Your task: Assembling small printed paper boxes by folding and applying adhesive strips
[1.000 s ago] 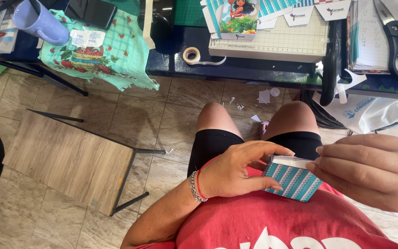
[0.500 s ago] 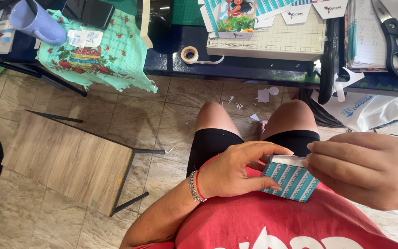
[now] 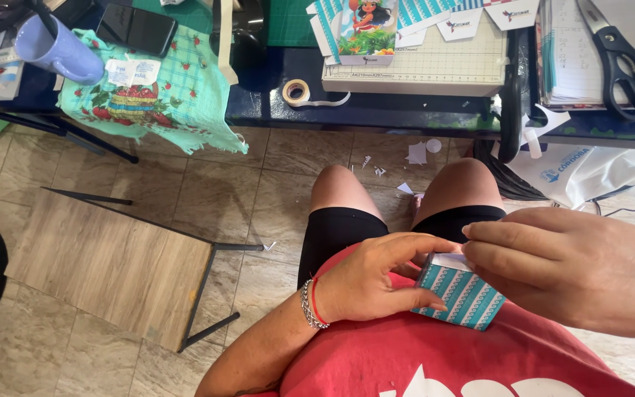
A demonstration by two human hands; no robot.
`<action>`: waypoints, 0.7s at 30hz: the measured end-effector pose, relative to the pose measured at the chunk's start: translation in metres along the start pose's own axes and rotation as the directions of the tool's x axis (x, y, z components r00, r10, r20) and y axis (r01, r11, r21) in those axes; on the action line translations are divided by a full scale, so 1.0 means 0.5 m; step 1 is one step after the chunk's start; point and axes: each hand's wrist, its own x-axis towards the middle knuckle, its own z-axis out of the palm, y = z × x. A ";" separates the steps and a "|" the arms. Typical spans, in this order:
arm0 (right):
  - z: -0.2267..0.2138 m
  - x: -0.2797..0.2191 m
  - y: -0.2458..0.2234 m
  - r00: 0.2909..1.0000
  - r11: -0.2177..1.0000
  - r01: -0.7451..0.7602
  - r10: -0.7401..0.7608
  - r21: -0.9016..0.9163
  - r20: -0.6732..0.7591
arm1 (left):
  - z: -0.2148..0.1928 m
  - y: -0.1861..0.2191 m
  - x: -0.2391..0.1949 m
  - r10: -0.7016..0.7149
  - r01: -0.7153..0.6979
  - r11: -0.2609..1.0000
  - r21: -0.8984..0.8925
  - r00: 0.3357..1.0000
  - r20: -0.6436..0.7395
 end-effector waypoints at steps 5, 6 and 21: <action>-0.007 0.002 -0.007 1.000 1.000 0.011 -0.011 -0.014 0.023 | 0.009 0.005 -0.009 -0.037 0.035 0.997 -0.061 0.999 -0.024; -0.004 -0.001 -0.010 1.000 1.000 -0.022 0.022 -0.005 0.016 | 0.009 0.002 -0.010 0.053 -0.054 0.998 -0.021 0.998 -0.022; -0.015 0.009 -0.024 0.995 0.991 -0.103 0.103 0.091 0.002 | 0.004 0.047 0.011 0.403 -0.347 0.816 0.463 0.915 -0.023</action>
